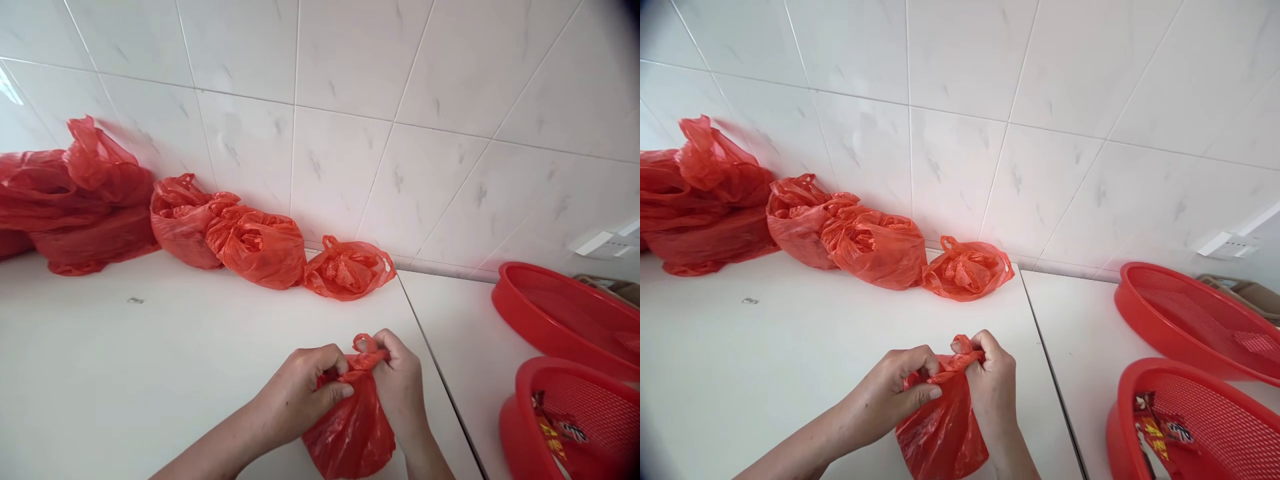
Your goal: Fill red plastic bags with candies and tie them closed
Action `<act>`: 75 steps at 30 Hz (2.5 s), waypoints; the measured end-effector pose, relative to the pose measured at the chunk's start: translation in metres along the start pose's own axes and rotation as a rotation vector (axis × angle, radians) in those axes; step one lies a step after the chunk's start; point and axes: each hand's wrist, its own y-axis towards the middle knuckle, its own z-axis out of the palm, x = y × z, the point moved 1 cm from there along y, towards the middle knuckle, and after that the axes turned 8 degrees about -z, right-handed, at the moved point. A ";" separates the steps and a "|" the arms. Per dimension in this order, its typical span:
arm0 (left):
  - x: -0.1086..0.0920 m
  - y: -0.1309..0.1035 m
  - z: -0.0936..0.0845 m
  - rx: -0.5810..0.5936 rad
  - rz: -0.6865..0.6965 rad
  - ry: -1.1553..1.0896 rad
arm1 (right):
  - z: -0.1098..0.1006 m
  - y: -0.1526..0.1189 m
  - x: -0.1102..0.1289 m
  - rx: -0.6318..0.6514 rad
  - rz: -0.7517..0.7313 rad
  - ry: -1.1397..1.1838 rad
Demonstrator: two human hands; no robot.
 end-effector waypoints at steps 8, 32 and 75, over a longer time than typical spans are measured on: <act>0.008 0.000 0.000 -0.082 0.031 0.073 | -0.007 -0.009 0.006 0.220 -0.042 0.107; 0.010 0.000 0.000 -0.090 0.001 0.126 | -0.011 -0.013 -0.012 0.360 0.044 0.350; 0.024 0.002 0.019 -0.257 0.148 0.157 | -0.001 -0.021 -0.016 0.378 -0.072 0.210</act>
